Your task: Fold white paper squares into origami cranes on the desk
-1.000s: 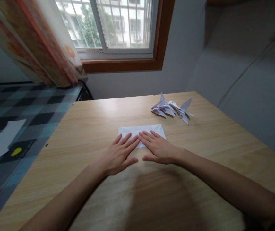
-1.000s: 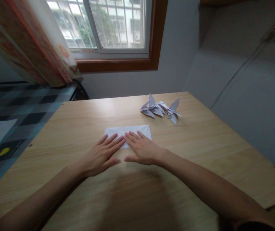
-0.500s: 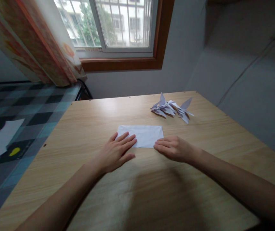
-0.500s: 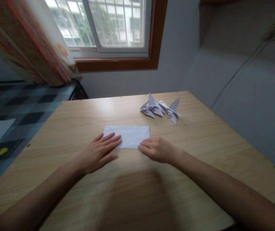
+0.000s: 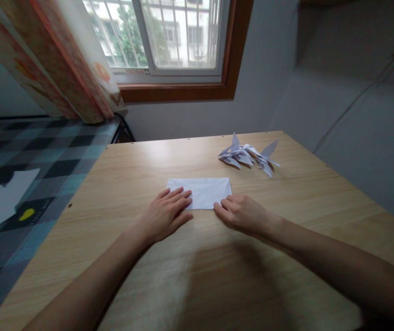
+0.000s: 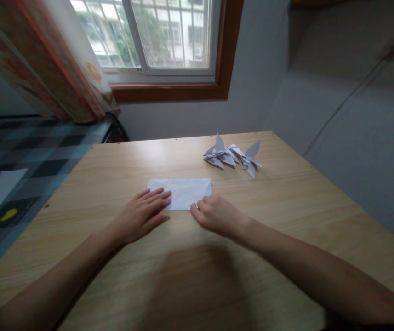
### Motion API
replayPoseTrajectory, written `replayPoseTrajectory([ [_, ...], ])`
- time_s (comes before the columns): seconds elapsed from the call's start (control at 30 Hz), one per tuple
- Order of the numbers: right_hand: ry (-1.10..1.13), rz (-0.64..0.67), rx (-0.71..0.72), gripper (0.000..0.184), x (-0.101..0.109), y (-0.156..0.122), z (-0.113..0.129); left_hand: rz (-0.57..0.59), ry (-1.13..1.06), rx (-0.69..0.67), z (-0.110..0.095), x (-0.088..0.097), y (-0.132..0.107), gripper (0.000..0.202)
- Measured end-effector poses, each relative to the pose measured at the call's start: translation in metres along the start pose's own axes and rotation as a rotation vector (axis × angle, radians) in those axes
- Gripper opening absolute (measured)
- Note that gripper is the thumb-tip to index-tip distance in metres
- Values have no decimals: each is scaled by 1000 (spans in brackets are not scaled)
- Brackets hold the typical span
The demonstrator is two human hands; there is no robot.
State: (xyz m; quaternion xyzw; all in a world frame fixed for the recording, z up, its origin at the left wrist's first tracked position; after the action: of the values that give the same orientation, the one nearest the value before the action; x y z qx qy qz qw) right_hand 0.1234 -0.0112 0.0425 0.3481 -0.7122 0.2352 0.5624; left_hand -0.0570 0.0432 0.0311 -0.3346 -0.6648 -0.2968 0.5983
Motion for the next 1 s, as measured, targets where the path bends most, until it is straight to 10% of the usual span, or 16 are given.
replayPoseTrajectory([
  [0.33, 252, -505, 159, 24, 24, 8, 30, -214, -40, -150, -25, 8, -4, 25],
  [0.7, 779, -462, -315, 53, -20, 13, -21, -348, -280, 48, -5, 9, -7, 35],
  [1.0, 328, -203, -6, 16, -13, 14, -11, -103, -65, -57, -12, -2, 3, 37],
])
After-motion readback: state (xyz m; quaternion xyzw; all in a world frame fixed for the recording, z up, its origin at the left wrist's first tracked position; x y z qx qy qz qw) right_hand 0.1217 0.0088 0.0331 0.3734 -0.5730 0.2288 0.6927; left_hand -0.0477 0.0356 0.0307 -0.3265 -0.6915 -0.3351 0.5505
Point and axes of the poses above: each hand's wrist, its own y-axis towards the middle knuckle, its own x-axis out of the back of the hand, z = x × y, the point moved 6 cm from there along y, towards the middle knuckle, and after that the axes turned 8 degrees about z, right-handed, at the moved point
